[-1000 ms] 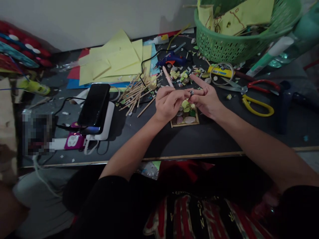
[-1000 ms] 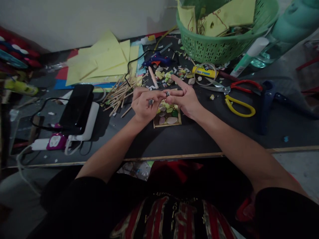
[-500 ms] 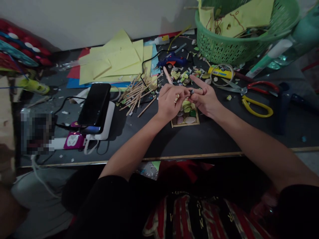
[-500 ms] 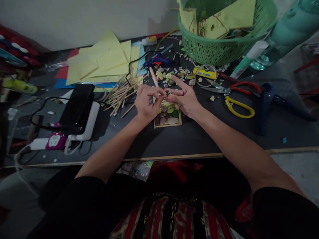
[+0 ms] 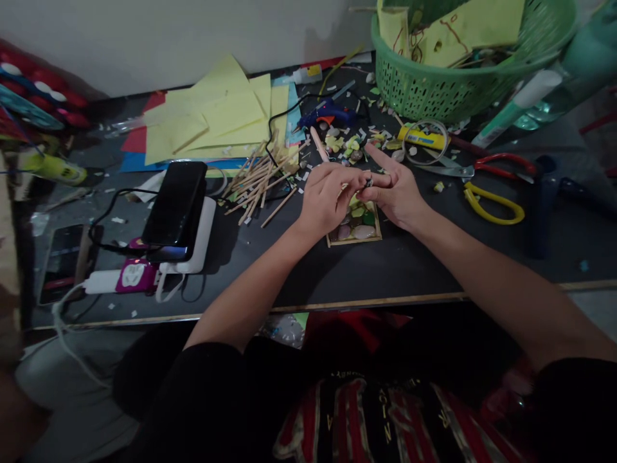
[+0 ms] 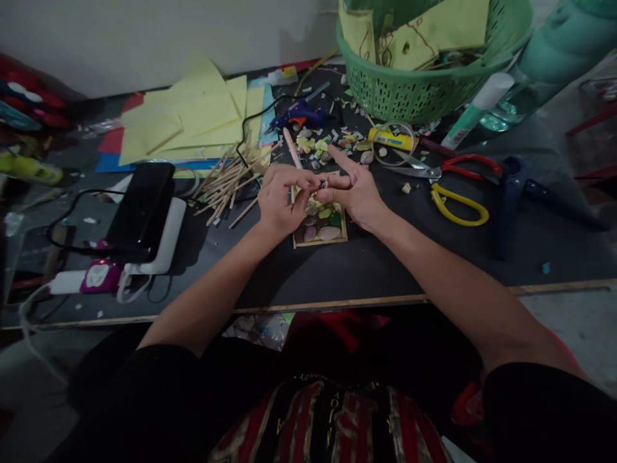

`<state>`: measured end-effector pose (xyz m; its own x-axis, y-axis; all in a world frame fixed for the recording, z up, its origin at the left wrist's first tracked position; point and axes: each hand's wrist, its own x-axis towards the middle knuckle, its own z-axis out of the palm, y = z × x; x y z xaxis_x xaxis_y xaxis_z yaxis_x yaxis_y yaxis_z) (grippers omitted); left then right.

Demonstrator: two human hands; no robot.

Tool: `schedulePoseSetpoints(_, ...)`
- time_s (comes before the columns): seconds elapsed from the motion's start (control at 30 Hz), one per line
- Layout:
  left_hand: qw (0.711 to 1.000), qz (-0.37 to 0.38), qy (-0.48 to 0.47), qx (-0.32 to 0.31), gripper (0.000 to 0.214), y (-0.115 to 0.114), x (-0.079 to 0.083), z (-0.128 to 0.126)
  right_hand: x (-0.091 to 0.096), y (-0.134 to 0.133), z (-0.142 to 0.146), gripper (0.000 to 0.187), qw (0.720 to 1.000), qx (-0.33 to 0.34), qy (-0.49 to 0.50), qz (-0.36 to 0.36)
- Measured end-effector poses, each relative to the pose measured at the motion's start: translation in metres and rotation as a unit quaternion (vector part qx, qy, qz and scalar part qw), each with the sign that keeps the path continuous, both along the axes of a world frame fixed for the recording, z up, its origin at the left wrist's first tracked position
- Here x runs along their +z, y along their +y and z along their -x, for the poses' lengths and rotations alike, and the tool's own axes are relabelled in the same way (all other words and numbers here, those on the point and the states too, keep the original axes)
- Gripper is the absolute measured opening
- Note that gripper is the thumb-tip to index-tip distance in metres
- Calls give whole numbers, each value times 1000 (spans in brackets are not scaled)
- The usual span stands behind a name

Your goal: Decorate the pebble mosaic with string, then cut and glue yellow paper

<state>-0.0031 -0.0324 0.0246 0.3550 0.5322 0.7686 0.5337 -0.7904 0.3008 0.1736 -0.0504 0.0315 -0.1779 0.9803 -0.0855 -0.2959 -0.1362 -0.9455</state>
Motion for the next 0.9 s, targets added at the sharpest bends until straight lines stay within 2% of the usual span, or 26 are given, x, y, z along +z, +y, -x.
schedulePoseSetpoints(0.13, 999, 19, 23, -34, 37, 7, -1, 2, -1, -1, 0, 115, 1000, -2, 4, 3)
schedulePoseSetpoints(0.37, 999, 14, -30, -3, 28, 4, -3, 0, 4, 1, 3, 115, 1000, -23, 13, 0)
schedulePoseSetpoints(0.5, 1000, 13, -7, 3, 26, 4, -4, 1, 3, 1, 4, 115, 1000, -24, 19, -6)
schedulePoseSetpoints(0.73, 998, -1, -53, -33, 25, 3, -9, 4, 6, -3, 5, 110, 1000, -14, 12, -17)
schedulePoseSetpoints(0.9, 998, 2, -47, -37, 26, 3, -6, 1, 0, -1, 3, 110, 999, -26, 3, -33)
